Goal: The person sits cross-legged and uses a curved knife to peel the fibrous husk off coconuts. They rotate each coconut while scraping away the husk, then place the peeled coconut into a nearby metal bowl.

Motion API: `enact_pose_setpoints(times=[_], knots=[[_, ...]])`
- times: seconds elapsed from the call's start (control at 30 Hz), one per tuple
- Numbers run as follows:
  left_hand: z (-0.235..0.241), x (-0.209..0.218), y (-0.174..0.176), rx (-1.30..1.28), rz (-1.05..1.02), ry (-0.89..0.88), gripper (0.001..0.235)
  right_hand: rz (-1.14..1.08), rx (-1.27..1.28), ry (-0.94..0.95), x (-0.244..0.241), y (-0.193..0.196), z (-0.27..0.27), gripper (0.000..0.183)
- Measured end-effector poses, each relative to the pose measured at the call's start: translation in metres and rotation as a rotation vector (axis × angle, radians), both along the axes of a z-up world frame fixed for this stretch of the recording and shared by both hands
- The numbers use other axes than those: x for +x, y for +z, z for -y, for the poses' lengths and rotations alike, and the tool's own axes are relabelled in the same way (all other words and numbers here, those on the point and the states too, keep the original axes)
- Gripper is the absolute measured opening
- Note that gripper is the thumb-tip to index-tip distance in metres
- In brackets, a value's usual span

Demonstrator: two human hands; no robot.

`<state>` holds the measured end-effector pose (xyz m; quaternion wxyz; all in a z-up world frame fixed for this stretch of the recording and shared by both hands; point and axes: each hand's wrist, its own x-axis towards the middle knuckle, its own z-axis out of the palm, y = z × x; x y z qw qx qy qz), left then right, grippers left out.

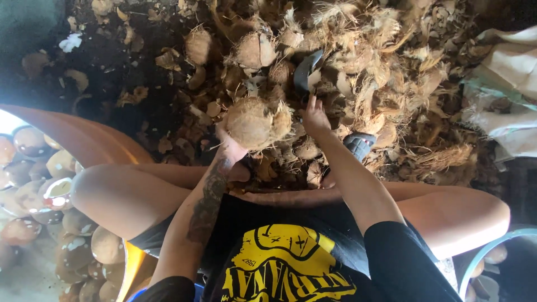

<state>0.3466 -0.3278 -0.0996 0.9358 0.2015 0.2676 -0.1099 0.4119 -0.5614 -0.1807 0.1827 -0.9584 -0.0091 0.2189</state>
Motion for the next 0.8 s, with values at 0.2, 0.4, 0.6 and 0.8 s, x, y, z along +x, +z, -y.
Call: enact_pose_setpoints(times=[0.2,0.4,0.6,0.8], knots=[[0.006,-0.001,0.013,0.014,0.013,-0.137,0.076,0.198,0.491,-0.205,-0.016,0.057,-0.025,0.057],[0.023,-0.003,0.033,0.023,0.050,-0.267,0.075,0.408,1.673,-0.438,-0.032,0.128,-0.064,0.055],[0.019,-0.015,0.000,0.011,0.048,-0.321,0.074,0.519,1.677,-0.443,-0.042,0.119,-0.073,0.069],[0.015,-0.008,0.021,-0.034,0.086,-0.328,0.064,0.170,2.140,-0.635,-0.030,0.170,-0.066,0.070]])
